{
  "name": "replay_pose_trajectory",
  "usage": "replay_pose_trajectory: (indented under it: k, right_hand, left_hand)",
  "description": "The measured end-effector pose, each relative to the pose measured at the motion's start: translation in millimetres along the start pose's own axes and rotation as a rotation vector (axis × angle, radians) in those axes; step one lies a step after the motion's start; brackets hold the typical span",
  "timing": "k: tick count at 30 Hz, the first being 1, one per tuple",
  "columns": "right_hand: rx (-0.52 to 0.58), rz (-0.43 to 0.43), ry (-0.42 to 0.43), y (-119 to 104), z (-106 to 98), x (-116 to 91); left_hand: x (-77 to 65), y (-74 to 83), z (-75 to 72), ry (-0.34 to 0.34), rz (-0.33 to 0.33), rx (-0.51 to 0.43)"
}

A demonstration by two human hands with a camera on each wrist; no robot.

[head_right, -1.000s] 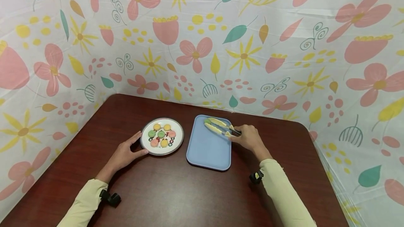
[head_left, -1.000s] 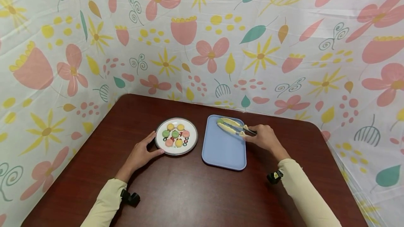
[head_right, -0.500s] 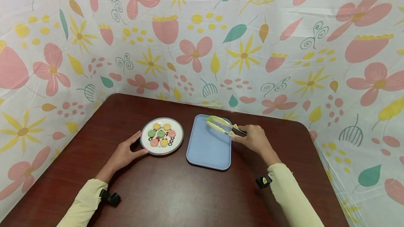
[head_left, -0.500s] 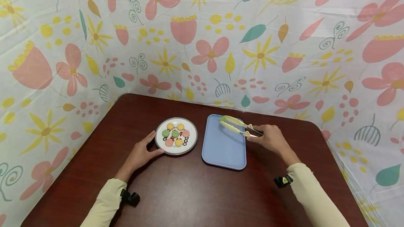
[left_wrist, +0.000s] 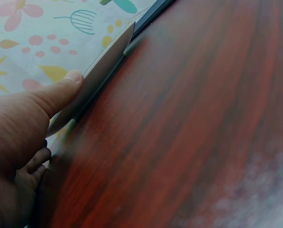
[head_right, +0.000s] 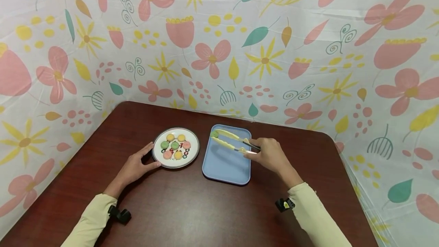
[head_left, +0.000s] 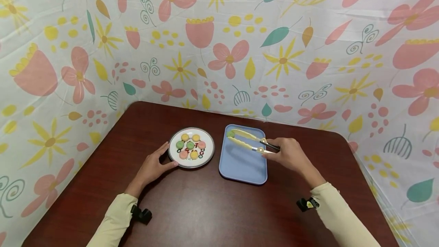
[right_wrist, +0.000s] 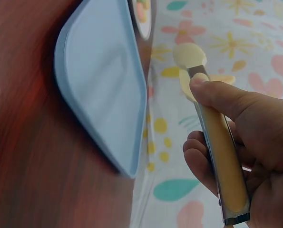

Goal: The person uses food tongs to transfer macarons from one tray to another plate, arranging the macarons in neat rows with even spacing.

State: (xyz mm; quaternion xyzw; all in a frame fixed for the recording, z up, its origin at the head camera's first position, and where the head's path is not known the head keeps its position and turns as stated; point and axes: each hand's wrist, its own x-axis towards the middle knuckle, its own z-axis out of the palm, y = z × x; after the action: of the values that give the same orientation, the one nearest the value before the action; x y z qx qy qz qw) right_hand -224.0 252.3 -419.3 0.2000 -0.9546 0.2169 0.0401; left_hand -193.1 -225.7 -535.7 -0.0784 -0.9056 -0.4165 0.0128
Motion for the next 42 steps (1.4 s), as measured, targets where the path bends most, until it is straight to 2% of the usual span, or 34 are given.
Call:
replay_pose_trajectory:
  k: [5,14,26,42]
  right_hand:
    - [0.034,-0.033,-0.023,-14.4,6.9,0.8]
    - [0.031,-0.107,-0.077,-35.0,22.2,6.0]
    - [0.034,-0.167,-0.103,-43.7,43.1,11.2]
    - [0.040,-0.169,-0.130,-45.2,54.9,16.4]
  left_hand:
    - [0.0,0.2,-0.1,-0.002,0.000,-0.005]
    - [0.4,1.6,-0.9,0.000,0.006,0.001]
    - [0.4,1.4,-0.8,0.002,0.003,0.003]
    - [-0.7,2.7,-1.1,0.010,0.013,0.000]
